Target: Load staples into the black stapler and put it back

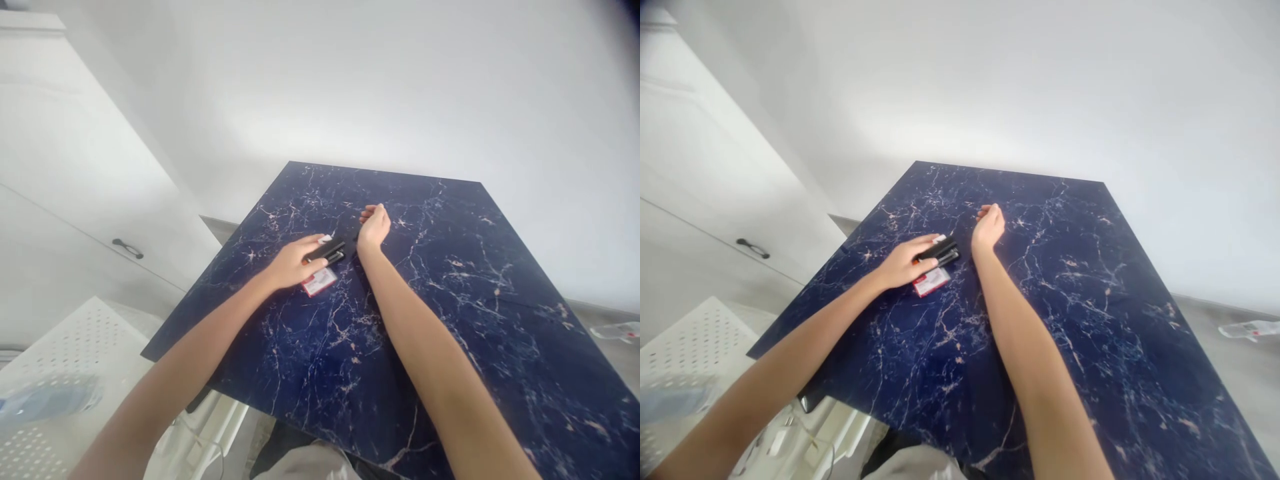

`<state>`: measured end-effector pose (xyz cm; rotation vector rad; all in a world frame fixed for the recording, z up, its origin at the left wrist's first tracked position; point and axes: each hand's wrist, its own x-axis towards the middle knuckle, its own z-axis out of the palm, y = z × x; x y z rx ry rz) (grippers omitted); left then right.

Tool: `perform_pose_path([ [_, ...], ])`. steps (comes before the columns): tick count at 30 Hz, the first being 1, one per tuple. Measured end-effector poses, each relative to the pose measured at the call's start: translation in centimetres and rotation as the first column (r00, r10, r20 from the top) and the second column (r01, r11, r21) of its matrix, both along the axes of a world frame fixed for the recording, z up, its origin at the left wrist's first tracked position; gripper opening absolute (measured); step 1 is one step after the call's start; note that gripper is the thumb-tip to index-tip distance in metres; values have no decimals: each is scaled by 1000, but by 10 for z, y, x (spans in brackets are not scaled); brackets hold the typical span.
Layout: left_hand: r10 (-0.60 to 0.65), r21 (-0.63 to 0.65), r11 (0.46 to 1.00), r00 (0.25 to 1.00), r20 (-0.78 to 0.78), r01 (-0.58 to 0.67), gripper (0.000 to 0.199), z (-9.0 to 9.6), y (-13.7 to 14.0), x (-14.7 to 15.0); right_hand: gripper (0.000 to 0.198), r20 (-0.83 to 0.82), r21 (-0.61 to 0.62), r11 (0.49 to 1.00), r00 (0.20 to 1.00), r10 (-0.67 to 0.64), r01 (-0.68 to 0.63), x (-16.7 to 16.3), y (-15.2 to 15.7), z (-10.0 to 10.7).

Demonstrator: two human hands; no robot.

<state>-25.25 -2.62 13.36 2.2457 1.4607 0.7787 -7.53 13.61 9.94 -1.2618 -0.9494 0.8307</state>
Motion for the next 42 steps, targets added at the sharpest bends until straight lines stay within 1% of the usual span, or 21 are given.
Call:
perform_pose_path([
  [3, -191, -17, 982, 982, -15, 190, 50, 1, -11, 28, 53, -26, 22, 996, 996, 89, -88, 30, -8, -2],
  [5, -284, -7, 959, 955, -85, 284, 60, 1, -16, 39, 47, -68, 18, 983, 980, 186, -185, 55, -30, -4],
  [7, -307, 22, 949, 937, -166, 315, 69, 0, -20, 41, 34, -21, 49, 951, 952, 305, -304, 82, -61, -4],
  [8, -297, 42, 950, 935, -193, 310, 71, 0, -20, 39, 29, 45, 43, 918, 919, 393, -394, 94, -78, -3],
  [9, -282, 58, 952, 936, -212, 300, 71, -1, -20, 35, 27, 127, 22, 874, 869, 479, -485, 106, -94, -1],
  [11, -243, 76, 961, 943, -228, 265, 68, -4, -18, 25, 26, 352, -78, 745, 681, 643, -663, 122, -123, 6],
  [12, -223, 76, 966, 947, -233, 246, 67, -5, -17, 20, 27, 446, -112, 698, 592, 671, -707, 127, -133, 10],
  [13, -205, 68, 971, 949, -239, 227, 67, -7, -16, 16, 29, 517, -133, 668, 523, 677, -732, 130, -141, 14],
  [15, -176, 36, 981, 951, -254, 192, 70, -9, -15, 11, 33, 605, -133, 646, 455, 654, -752, 133, -152, 21],
  [18, -167, -3, 985, 946, -278, 173, 78, -10, -16, 10, 40, 673, -119, 649, 420, 609, -751, 137, -164, 25],
  [21, -184, 19, 980, 938, -293, 199, 80, -7, -18, 13, 40, 775, -86, 669, 372, 510, -739, 143, -180, 22],
  [23, -198, 30, 976, 932, -302, 217, 74, -6, -18, 16, 31, 839, -38, 666, 338, 427, -745, 145, -188, 20],
  [25, -195, 26, 976, 928, -316, 215, 69, -5, -18, 20, 15, 875, -13, 665, 314, 368, -746, 143, -192, 18],
  [27, -172, 20, 982, 928, -331, 190, 67, -6, -18, 23, 4, 889, -8, 687, 310, 338, -727, 138, -192, 16],
  [31, -133, 31, 988, 925, -355, 154, 64, -8, -20, 30, 16, 892, -3, 744, 335, 304, -668, 136, -187, 15],
  [34, -110, 68, 988, 936, -333, 140, 58, -8, -21, 33, 15, 921, -37, 721, 256, 293, -692, 154, -178, 19],
  [36, -98, 93, 987, 945, -313, 133, 54, -8, -21, 35, 16, 939, -86, 698, 177, 295, -711, 177, -169, 26],
  [37, -93, 102, 986, 947, -308, 130, 53, -7, -21, 35, 16, 941, -111, 699, 152, 303, -707, 190, -164, 30],
  [38, -87, 109, 986, 948, -305, 126, 53, -8, -20, 35, 16, 943, -111, 720, 157, 295, -685, 203, -159, 34],
  [40, -80, 115, 986, 950, -303, 120, 52, -8, -20, 35, 14, 947, -65, 782, 208, 244, -620, 223, -153, 43],
  [42, -80, 109, 987, 953, -293, 117, 50, -8, -19, 33, 14, 940, -14, 819, 273, 207, -574, 229, -155, 49],
])
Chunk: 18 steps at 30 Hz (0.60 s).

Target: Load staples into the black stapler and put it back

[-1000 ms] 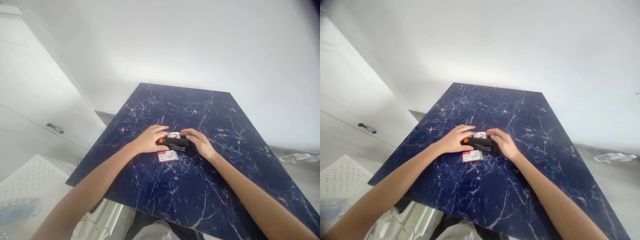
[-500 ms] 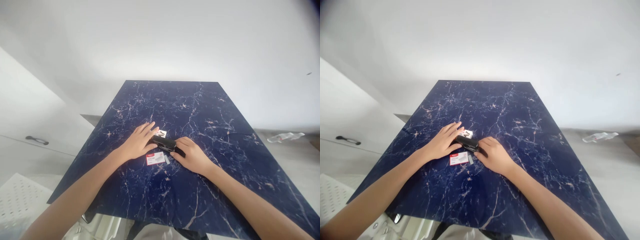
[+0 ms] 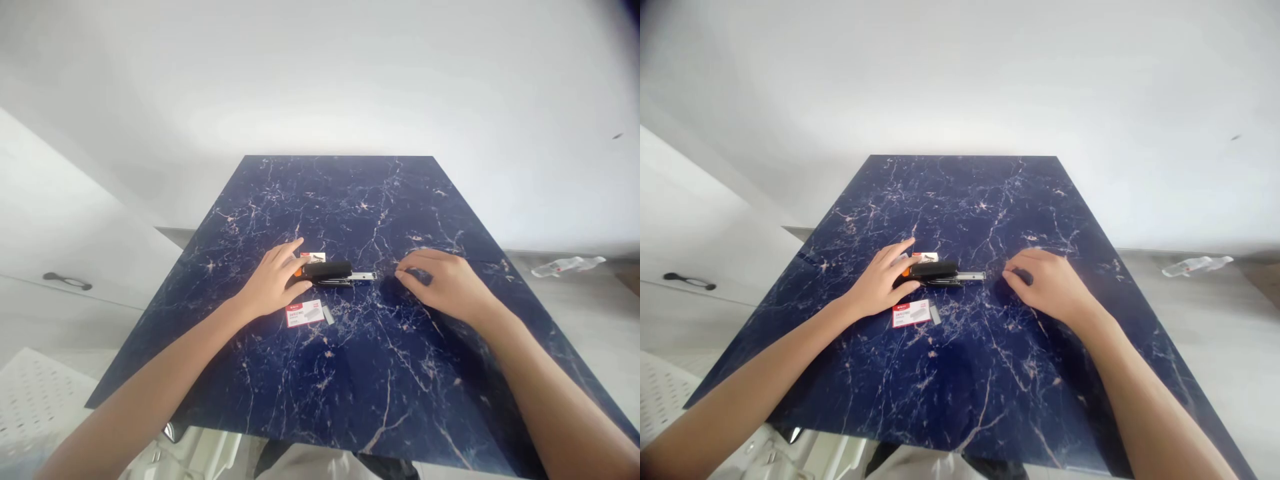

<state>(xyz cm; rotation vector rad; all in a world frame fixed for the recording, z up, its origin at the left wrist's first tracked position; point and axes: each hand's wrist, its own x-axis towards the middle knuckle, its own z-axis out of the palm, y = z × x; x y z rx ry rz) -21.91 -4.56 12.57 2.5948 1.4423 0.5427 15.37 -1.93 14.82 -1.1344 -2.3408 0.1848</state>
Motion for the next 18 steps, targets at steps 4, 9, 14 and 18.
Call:
perform_pose_path([
  [4, -11, -33, 999, 1000, 27, 12, 49, 1, 2, -2, 19, -51, -36, 987, 986, 158, -160, -37, -28, -3],
  [9, -37, -62, 997, 999, 36, 39, 52, 2, 3, -2, 25, 67, -40, 950, 947, 313, -311, -95, -67, -19],
  [14, -31, -62, 998, 999, 31, 33, 52, 2, 3, -1, 15, -8, -52, 945, 946, 323, -323, -92, -63, -30],
  [18, -22, -74, 997, 999, 30, 24, 52, 1, 3, -1, 18, -40, -111, 948, 955, 295, -297, -77, -53, -30],
])
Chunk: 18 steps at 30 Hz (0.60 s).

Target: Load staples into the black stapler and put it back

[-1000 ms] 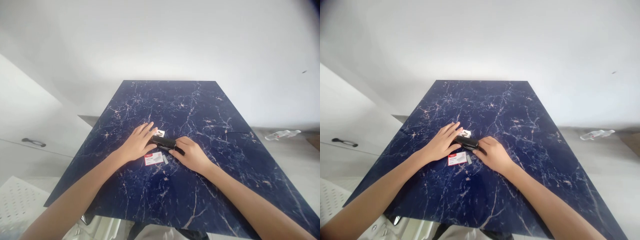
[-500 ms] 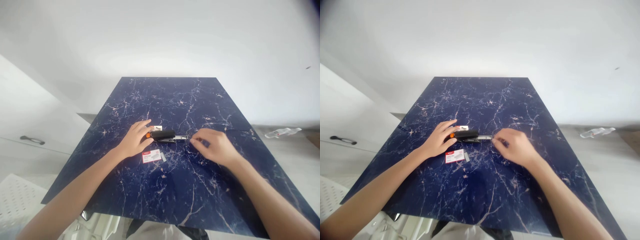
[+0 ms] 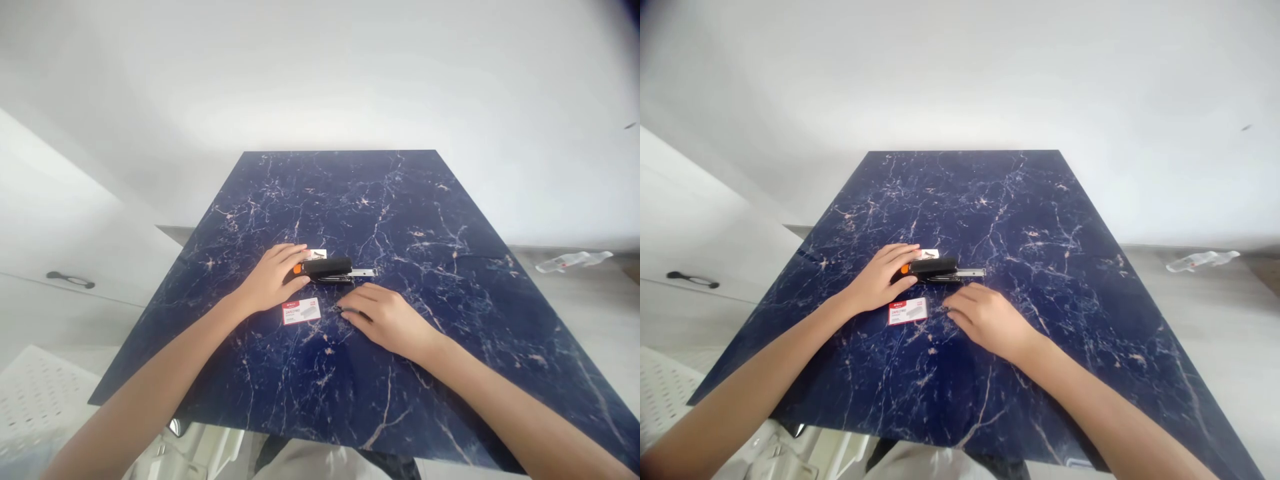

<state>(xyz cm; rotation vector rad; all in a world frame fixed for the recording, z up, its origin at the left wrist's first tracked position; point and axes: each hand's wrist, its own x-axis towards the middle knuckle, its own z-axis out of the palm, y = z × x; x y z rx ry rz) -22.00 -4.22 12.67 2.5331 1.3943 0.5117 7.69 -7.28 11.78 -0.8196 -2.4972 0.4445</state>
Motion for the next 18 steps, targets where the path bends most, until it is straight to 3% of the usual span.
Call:
perform_pose_path([
  [6, -9, -31, 999, 1000, 0, 9, 51, 1, 0, -1, 18, -117, -101, 984, 981, -156, 144, 14, 7, 17],
  [10, -16, -56, 998, 1000, -12, 15, 52, 2, 0, -2, 10, -215, -181, 934, 914, -343, 308, 20, 12, 26],
  [12, -25, -49, 999, 1000, -5, 24, 51, 1, 0, -2, 12, -277, -292, 867, 832, -481, 404, 23, 15, 27],
  [14, -32, -38, 999, 999, 12, 33, 50, 1, 1, -1, 21, -288, -450, 767, 739, -609, 457, 27, 20, 26],
  [18, -31, -46, 998, 999, 27, 32, 52, 2, 1, -2, 33, -139, -674, 603, 728, -671, 427, 39, 34, 22],
])
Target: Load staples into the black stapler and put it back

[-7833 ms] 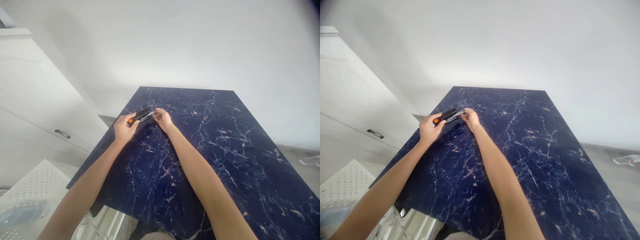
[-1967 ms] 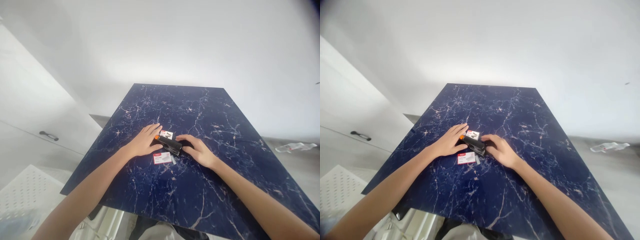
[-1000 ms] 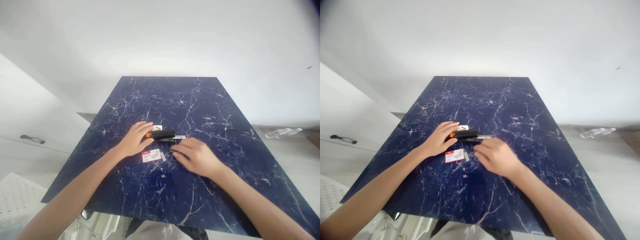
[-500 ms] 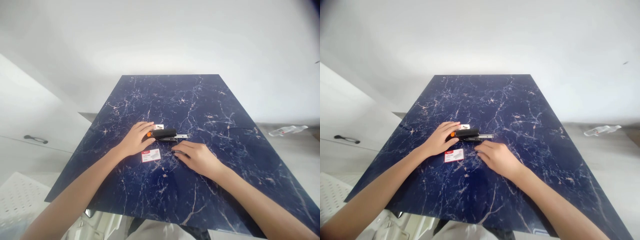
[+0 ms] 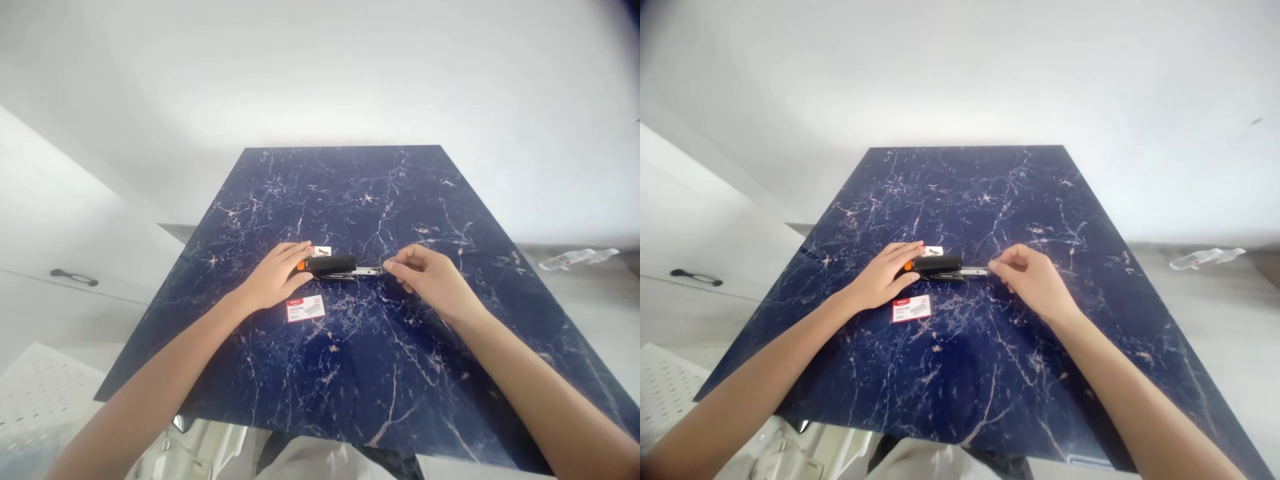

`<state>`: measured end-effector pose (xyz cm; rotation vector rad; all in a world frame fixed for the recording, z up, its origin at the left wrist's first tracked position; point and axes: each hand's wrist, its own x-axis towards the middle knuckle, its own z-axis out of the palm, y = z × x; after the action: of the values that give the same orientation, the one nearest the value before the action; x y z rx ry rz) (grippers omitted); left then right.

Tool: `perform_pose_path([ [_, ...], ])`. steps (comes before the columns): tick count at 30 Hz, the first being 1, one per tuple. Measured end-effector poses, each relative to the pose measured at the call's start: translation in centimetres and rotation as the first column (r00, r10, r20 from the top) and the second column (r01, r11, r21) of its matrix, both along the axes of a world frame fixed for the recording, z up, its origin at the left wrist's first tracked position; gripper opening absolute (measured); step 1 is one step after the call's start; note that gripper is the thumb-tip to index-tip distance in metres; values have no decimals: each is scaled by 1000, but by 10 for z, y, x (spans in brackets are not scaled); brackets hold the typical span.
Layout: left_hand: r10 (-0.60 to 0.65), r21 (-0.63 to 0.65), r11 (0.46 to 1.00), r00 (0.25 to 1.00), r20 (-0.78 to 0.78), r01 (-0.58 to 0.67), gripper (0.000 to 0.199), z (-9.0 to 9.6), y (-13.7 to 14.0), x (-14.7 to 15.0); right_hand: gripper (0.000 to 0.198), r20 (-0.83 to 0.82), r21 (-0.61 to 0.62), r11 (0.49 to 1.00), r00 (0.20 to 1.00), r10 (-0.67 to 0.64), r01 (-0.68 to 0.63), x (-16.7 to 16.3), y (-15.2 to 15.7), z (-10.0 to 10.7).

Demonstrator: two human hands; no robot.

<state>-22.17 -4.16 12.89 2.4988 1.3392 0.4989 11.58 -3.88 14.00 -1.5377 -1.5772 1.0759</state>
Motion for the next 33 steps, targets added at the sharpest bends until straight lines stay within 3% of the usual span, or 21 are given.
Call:
perform_pose_path([
  [3, 4, -7, 1000, 1000, -1, -4, 52, 1, 0, -1, 36, -24, -96, 995, 999, -26, 23, 10, 10, -3],
  [9, 3, 2, 1000, 1000, 17, -3, 53, -1, 0, -3, 31, -132, -88, 996, 990, -45, 33, 16, 15, -10],
  [13, -11, 0, 1000, 1000, 28, 11, 53, -1, 3, -5, 21, 71, 104, 994, 997, 31, -38, 9, 9, -9],
  [16, -28, -15, 999, 999, 34, 28, 52, -1, 4, -6, 18, 239, 310, 942, 970, 52, -127, 1, 3, -5],
  [18, -31, -20, 999, 999, 34, 31, 53, -1, 4, -7, 21, 301, 374, 910, 952, 61, -177, -3, -1, -3],
  [26, -45, -20, 999, 998, 33, 45, 54, 1, 3, -8, 18, 320, 399, 883, 940, 118, -246, -7, -3, -7],
  [33, -49, -74, 996, 999, 23, 50, 54, 2, 0, -10, 16, 275, 404, 884, 953, 126, -233, -13, -9, -6],
])
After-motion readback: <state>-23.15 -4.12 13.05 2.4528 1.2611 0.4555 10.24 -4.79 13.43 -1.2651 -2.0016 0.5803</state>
